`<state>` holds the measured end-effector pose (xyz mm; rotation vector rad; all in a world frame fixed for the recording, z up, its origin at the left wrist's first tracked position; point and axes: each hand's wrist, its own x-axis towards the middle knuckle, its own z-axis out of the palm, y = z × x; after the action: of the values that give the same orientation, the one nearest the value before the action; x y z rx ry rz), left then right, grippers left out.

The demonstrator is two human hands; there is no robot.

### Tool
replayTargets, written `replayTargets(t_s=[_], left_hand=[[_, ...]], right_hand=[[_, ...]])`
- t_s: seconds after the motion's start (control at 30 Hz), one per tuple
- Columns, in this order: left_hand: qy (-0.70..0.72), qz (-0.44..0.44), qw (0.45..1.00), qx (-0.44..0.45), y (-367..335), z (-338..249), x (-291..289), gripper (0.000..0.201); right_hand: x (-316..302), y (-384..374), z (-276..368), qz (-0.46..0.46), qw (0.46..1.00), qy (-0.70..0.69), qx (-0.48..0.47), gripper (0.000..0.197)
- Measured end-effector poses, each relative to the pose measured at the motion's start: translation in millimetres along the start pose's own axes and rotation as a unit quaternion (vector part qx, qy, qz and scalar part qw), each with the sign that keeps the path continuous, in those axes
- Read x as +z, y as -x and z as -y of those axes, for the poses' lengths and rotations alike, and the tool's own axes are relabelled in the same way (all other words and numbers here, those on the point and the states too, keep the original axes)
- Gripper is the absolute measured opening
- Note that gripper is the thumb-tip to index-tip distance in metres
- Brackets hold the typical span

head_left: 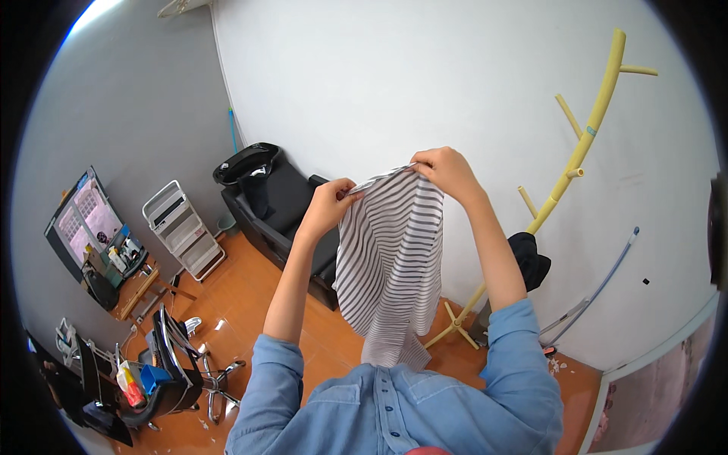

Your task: The person picks up a black cloth and a striped towel from a chair, shakes them out to flatten them, and then hangs them onto a yellow standing rack.

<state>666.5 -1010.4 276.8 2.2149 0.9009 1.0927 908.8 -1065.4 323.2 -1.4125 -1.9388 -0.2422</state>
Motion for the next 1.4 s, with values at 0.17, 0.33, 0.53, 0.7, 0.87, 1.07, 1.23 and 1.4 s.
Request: replayTargets(t_s=[0.17,0.33,0.53,0.7,0.87,1.07,1.23,1.4], left_hand=[[0.102,-0.009,0.994,0.022,8,10,-1,0.017],[0.189,0.128,0.973,-0.021,30,58,12,0.016],[0.144,0.226,0.960,-0.079,61,94,49,0.028],[0.074,0.239,0.968,-0.017,96,160,95,0.041],[0.110,0.277,0.950,-0.097,126,197,99,0.023],[0.083,0.051,0.995,-0.036,131,211,80,0.018],[0.019,0.026,0.999,0.017,122,203,41,0.016],[-0.152,0.050,0.986,-0.036,134,204,14,0.012]], right_hand=[[6,0,1,0.088,0.996,-0.001,0.009,0.013],[29,19,18,0.109,0.987,0.118,-0.026,0.014],[26,37,28,-0.038,0.993,0.094,-0.059,0.011],[-7,34,35,-0.193,0.981,-0.001,-0.011,0.022],[-52,50,27,-0.294,0.953,-0.048,0.054,0.027],[-108,84,8,-0.365,0.923,-0.077,0.091,0.024],[-148,118,-9,-0.386,0.915,0.031,0.116,0.022],[-195,166,-27,-0.415,0.892,0.067,0.168,0.021]])
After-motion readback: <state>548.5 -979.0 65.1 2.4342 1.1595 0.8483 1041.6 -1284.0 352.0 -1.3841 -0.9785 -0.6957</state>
